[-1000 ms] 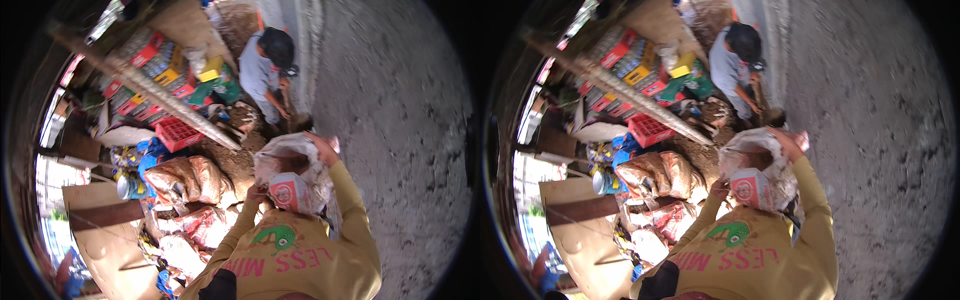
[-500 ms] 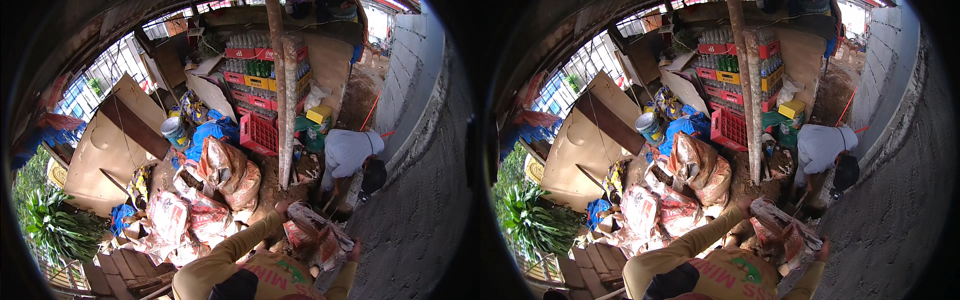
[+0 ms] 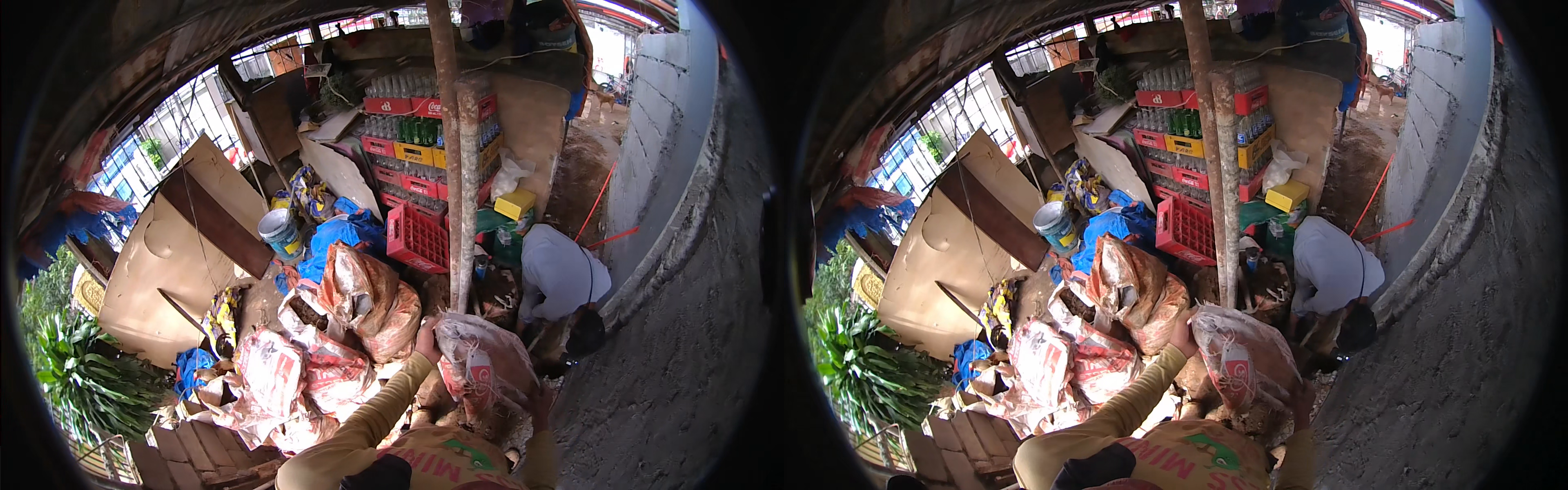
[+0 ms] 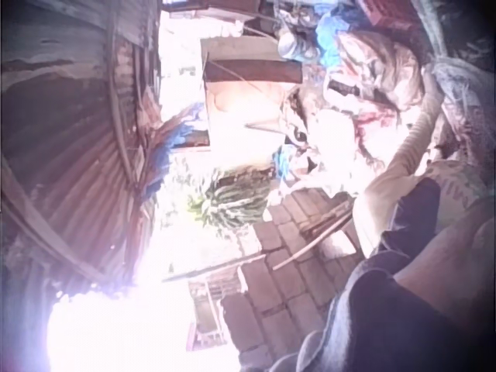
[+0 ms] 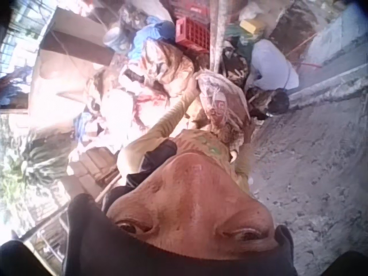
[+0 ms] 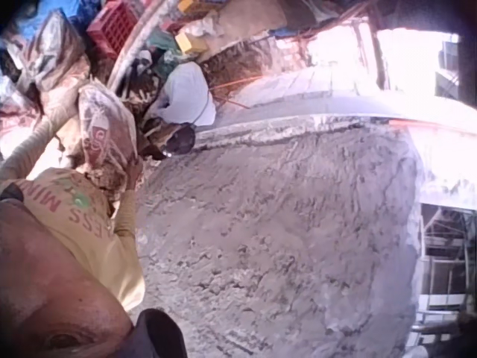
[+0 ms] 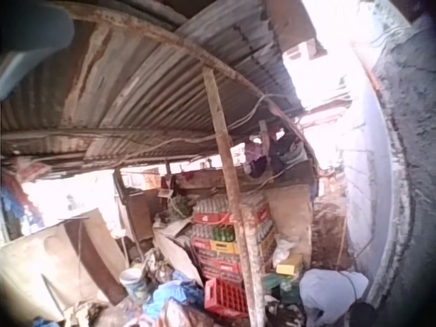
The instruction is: The person holds a large sack open while another individual uses a shovel to fill it with dirt. The person adjusts the sack's position and holds it steady as it fills, then moves the filled sack to a pile.
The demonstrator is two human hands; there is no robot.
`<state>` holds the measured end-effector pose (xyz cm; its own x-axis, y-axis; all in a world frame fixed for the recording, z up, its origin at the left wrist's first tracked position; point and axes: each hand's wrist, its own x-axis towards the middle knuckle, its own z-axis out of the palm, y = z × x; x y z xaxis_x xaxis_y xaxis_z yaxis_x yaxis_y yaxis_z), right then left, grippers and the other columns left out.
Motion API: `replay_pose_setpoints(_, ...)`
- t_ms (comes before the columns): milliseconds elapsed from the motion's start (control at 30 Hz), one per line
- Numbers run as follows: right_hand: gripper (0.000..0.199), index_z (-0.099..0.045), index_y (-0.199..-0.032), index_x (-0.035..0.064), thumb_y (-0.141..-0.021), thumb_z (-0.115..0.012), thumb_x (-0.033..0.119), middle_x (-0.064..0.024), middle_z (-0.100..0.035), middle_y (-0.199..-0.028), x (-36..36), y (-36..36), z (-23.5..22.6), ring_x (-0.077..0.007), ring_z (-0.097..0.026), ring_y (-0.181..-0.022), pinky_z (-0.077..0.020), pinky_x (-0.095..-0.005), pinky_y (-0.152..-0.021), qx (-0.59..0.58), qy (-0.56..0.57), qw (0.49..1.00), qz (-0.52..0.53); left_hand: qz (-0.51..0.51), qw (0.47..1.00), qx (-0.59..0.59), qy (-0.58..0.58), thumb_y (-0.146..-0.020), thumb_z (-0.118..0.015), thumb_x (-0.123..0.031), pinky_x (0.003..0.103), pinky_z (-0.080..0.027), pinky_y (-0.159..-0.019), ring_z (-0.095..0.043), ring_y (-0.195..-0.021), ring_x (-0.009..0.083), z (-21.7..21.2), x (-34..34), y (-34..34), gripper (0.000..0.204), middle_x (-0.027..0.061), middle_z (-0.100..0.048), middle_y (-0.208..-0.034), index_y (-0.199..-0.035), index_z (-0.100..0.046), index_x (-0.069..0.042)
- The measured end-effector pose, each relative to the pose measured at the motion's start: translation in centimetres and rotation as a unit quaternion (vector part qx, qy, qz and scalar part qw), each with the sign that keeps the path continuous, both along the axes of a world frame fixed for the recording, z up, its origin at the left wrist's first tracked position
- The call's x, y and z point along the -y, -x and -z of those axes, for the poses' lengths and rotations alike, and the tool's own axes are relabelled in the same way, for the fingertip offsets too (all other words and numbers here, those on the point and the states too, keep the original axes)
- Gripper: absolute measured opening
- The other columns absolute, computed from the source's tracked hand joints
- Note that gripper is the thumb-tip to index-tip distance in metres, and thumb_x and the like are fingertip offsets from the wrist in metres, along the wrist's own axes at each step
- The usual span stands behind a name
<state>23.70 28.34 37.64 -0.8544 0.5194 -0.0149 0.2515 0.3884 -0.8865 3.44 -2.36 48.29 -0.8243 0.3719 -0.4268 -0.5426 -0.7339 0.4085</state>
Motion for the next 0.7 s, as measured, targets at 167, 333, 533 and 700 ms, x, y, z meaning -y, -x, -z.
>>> replay_pose_setpoints(167, 0.024, -0.064, -0.088, -0.0006, -0.089, -0.06, 0.023, 0.0009, -0.058, -0.07, 5.9, 4.4, -0.8, -0.0093, -0.05, -0.066, -0.0403, -0.03, -0.057, -0.071, 0.136, 0.987, -0.043, -0.183, 0.914, -0.029, 0.361, -0.087, -0.055, -0.032, 0.037, -0.051, -0.075, -0.06, -0.089, 0.0238, 10.2, 5.4, 0.6, 0.035, 0.0084, -0.062, -0.105, -0.116, -0.052, -0.011)
replay_pose_setpoints(333, 0.027, -0.064, -0.088, -0.0005, -0.09, -0.058, 0.026, 0.0034, -0.053, -0.067, 5.2, 3.9, -2.8, -0.0052, -0.045, -0.06, -0.0376, -0.0255, -0.052, -0.048, 0.128, 0.99, -0.018, 0.006, 0.982, 0.108, 0.153, -0.09, -0.048, -0.038, 0.041, -0.051, -0.082, -0.061, -0.095, 0.0291, 17.1, 6.6, -0.7, 0.04, 0.0116, -0.063, -0.111, -0.115, -0.056, -0.008)
replay_pose_setpoints(533, 0.023, -0.064, -0.083, 0.0047, -0.089, -0.056, 0.025, -0.0018, -0.056, -0.064, 1.2, 1.0, 1.4, -0.0107, -0.049, -0.051, -0.0402, -0.0282, -0.048, -0.016, 0.403, 0.891, 0.21, 0.094, 0.992, -0.055, 0.062, -0.093, -0.037, -0.037, 0.043, -0.048, -0.089, -0.06, -0.098, 0.0311, 16.8, 7.0, -0.1, 0.046, 0.015, -0.063, -0.109, -0.115, -0.056, -0.001)
replay_pose_setpoints(700, 0.027, -0.062, -0.094, 0.0012, -0.084, -0.058, 0.026, -0.0107, -0.06, -0.076, 2.7, 0.4, 4.7, -0.0231, -0.059, -0.068, -0.0472, -0.0349, -0.062, 0.005, 0.299, 0.923, 0.242, 0.083, 0.992, -0.036, 0.089, -0.09, -0.045, -0.036, 0.039, -0.051, -0.075, -0.061, -0.075, 0.026, 13.5, 4.0, 3.5, 0.035, 0.0109, -0.065, -0.089, -0.092, -0.063, -0.006)
